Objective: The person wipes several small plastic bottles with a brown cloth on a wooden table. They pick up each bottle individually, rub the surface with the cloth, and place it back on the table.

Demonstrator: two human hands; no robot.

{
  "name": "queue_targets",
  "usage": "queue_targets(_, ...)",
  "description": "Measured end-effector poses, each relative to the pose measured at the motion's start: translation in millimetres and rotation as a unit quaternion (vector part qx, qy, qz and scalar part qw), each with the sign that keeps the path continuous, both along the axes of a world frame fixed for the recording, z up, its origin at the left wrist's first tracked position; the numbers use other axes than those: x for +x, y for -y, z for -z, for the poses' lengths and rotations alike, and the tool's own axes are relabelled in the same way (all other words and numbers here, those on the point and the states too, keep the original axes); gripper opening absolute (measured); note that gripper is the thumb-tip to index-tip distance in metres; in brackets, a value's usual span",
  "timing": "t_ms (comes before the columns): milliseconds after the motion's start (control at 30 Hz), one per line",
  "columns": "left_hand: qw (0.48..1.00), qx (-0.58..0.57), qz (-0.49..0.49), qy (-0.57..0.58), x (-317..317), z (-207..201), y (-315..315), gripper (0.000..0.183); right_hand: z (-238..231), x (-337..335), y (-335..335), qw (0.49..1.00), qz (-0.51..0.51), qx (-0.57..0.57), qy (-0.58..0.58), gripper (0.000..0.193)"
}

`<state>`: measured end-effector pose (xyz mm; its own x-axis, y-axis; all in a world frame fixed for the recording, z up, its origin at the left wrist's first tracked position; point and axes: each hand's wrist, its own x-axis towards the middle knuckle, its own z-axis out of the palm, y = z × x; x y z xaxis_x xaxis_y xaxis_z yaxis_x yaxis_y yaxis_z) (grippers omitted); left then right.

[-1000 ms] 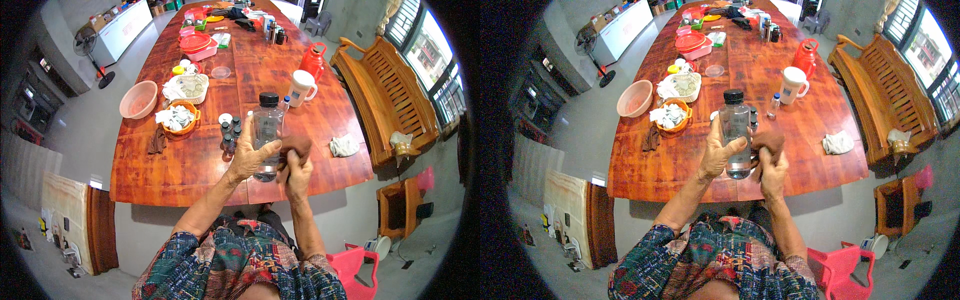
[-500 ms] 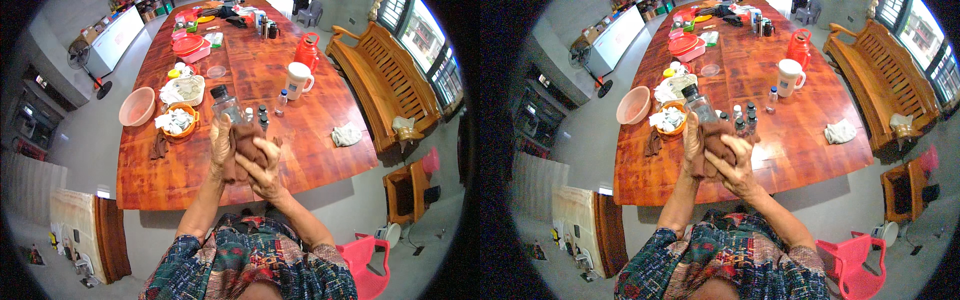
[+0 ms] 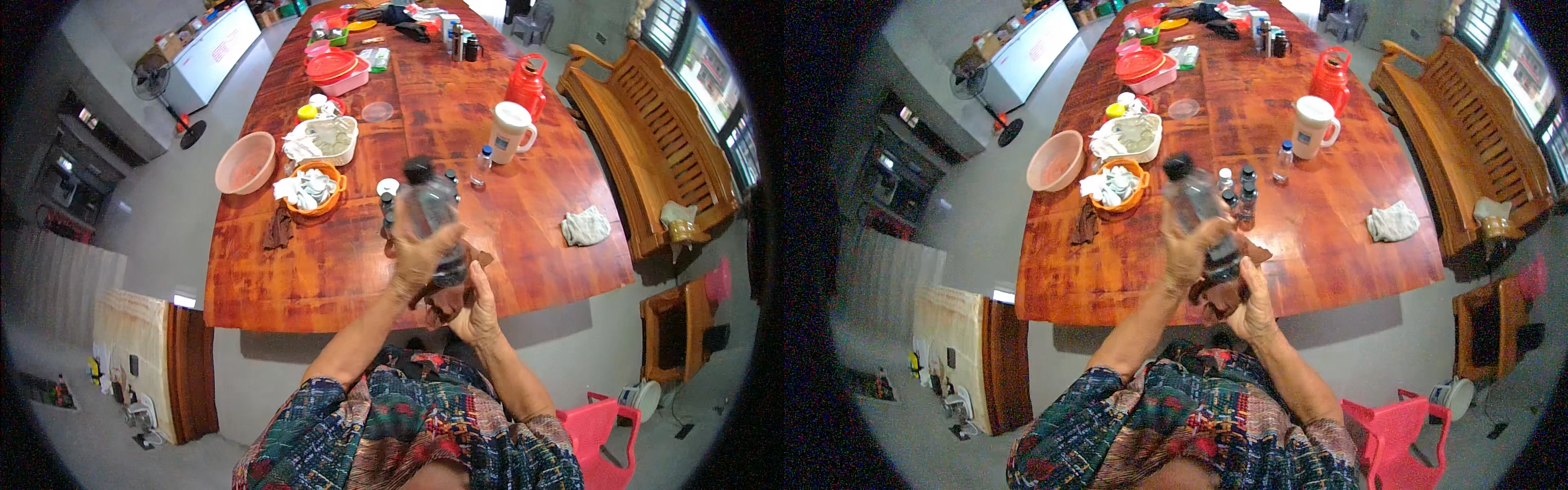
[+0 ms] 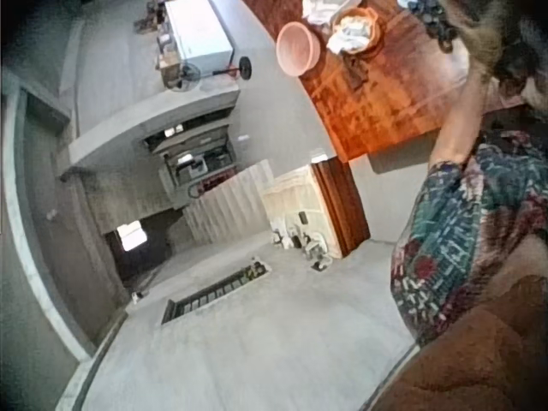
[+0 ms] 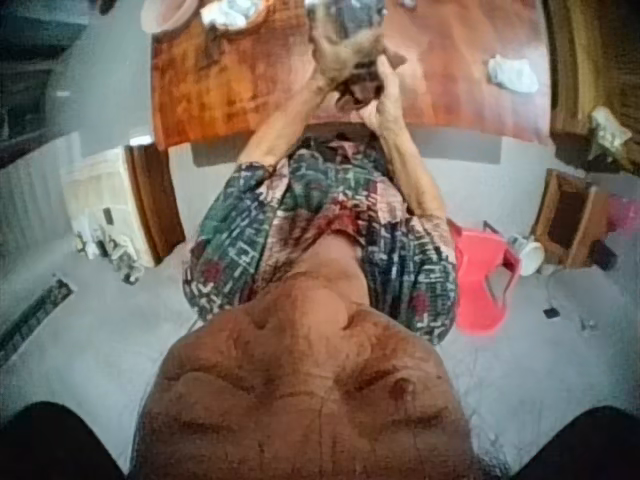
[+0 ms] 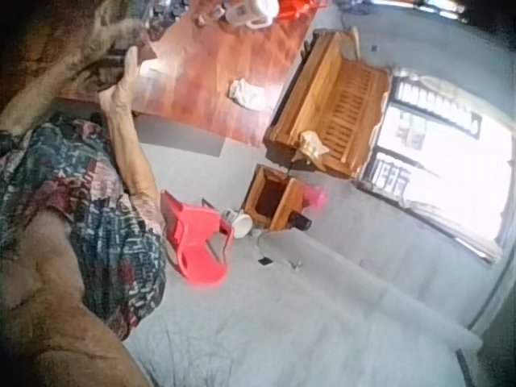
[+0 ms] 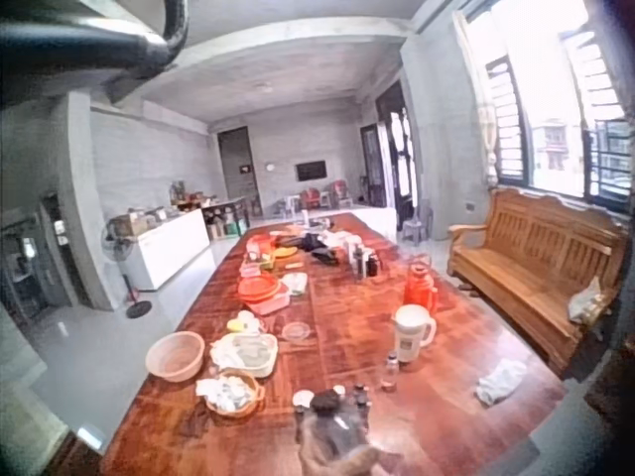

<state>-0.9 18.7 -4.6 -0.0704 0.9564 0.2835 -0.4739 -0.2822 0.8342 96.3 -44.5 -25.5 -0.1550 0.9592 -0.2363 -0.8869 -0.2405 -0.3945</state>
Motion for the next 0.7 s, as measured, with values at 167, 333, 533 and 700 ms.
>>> queue_targets(167, 0.999, 0.026, 0.002, -0.048, 21.1, -2.3, 10.3, 0.059, 15.3, 30.3, -3.8, 0.995, -0.079, 0.013, 0.061, 0.040)
queue_targets(333, 0.988, -0.027, 0.044, -0.143, 22.6, 0.2, 3.2, 0.057, 18.7, 56.0, -13.6, 0.991, -0.033, 0.033, 0.127, 0.040)
queue_targets(533, 0.958, -0.074, 0.005, -0.278, 30.2, 11.3, -16.2, 0.054, 44.1, 82.8, -33.3, 0.986, 0.031, 0.031, 0.159, 0.046)
queue_targets(700, 0.919, -0.141, 0.123, -0.347, 48.3, 20.0, -49.4, 0.053, 94.0, 115.1, -55.2, 0.987, 0.025, -0.017, 0.160, 0.049)
